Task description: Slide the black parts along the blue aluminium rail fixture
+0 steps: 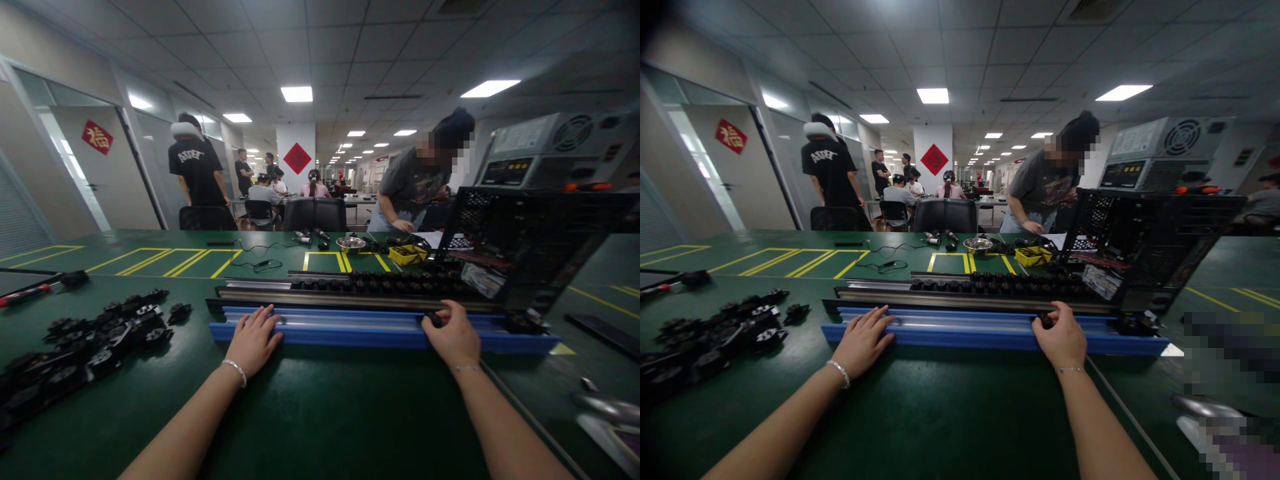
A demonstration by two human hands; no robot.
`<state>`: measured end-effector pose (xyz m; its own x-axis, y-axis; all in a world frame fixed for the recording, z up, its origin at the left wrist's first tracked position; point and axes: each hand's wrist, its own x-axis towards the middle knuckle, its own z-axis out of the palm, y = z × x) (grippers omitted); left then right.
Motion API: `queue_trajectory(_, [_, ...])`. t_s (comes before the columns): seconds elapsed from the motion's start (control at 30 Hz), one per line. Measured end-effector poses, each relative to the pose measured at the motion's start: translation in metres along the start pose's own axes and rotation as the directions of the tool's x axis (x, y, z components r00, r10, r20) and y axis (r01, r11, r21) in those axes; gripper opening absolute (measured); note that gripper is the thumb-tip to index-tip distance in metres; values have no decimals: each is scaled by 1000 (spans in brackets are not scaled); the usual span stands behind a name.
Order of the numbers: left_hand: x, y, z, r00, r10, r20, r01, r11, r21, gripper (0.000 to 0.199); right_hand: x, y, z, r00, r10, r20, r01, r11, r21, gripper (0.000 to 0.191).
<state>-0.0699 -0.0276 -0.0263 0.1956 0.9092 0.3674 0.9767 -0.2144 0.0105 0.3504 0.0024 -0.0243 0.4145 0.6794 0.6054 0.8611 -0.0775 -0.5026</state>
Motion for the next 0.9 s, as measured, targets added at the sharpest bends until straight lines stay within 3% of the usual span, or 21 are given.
queue_trajectory(0.9, [-2, 6, 3, 998, -53, -41, 55, 996, 63, 37, 0, 0, 3, 998, -50, -24, 52, 994, 99, 40])
